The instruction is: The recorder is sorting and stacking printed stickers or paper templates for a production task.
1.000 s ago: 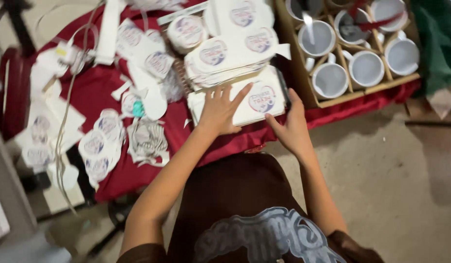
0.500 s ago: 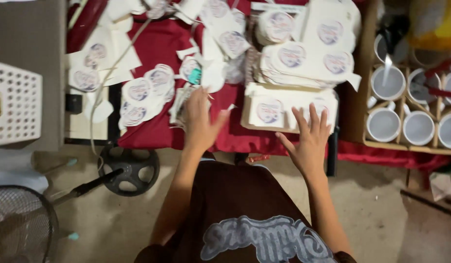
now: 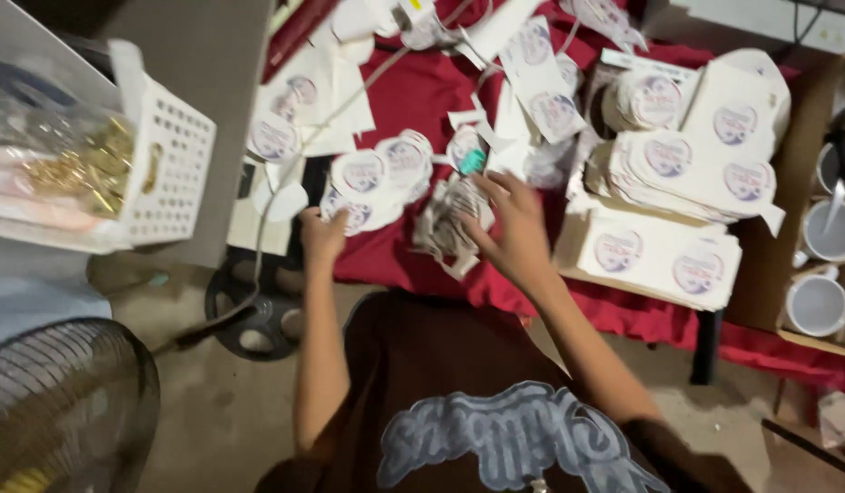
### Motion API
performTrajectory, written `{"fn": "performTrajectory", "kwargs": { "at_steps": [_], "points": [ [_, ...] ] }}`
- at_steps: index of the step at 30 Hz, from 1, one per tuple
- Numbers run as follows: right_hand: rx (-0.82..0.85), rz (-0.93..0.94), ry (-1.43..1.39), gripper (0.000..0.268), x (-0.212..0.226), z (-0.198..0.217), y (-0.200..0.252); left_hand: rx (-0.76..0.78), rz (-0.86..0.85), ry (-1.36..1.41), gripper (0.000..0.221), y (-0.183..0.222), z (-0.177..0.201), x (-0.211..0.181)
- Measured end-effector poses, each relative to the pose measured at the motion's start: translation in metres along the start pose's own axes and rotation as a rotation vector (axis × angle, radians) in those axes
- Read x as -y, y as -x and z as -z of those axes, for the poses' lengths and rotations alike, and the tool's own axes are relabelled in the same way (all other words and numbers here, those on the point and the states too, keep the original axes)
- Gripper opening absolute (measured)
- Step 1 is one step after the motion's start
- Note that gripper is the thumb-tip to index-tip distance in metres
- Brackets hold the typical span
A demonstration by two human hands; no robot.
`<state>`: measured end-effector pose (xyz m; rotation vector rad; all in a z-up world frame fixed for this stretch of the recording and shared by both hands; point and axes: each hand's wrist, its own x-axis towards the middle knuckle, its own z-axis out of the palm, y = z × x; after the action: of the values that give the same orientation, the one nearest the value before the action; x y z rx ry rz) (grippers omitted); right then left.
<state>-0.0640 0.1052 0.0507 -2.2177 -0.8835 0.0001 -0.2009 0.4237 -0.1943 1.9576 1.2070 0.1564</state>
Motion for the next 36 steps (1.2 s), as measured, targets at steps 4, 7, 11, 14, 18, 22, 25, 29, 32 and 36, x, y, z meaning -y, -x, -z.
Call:
{"fn": "performTrajectory", "kwargs": {
  "at_steps": [4, 7, 11, 14, 18, 22, 25, 29, 32, 36],
  "points": [
    [0.234, -0.023, 0.173, 0.065, -0.047, -0.106, -0.084, -0.071, -0.128, 0.055, 0.064, 0.019, 0.012, -0.041],
    [0.249, 0.032, 0.308, 0.077, -0.059, -0.150, -0.118, -0.081, -0.226, 0.175, 0.060, 0.024, 0.013, -0.045],
    [0.489, -0.198, 0.472, 0.106, -0.063, -0.171, -0.143, 0.210, -0.163, 0.434, 0.052, -0.002, 0.019, -0.033],
    [0.619, -0.265, 0.288, 0.088, -0.090, -0.185, -0.133, 0.479, -0.004, 0.766, 0.047, 0.001, 0.031, -0.043],
    [0.546, -0.199, 0.007, 0.090, -0.062, -0.165, -0.125, 0.640, 0.039, 0.961, 0.044, 0.000, 0.042, -0.064],
    [0.358, -0.068, 0.149, 0.119, 0.006, -0.126, -0.137, 0.661, -0.047, 0.881, 0.042, -0.005, 0.054, -0.086],
    [0.227, 0.214, 0.032, 0.121, 0.017, -0.124, -0.137, 0.692, -0.137, 0.822, 0.042, 0.000, 0.072, -0.117],
    [0.325, 0.331, 0.080, 0.096, -0.005, -0.132, -0.135, 0.702, -0.248, 0.646, 0.038, 0.002, 0.106, -0.144],
    [0.375, 0.199, 0.049, 0.085, -0.027, -0.129, -0.132, 0.660, -0.243, 0.575, 0.036, -0.008, 0.129, -0.135],
    [0.460, 0.052, 0.152, 0.084, -0.050, -0.125, -0.123, 0.585, -0.219, 0.595, 0.037, -0.004, 0.170, -0.129]
  ]
}}
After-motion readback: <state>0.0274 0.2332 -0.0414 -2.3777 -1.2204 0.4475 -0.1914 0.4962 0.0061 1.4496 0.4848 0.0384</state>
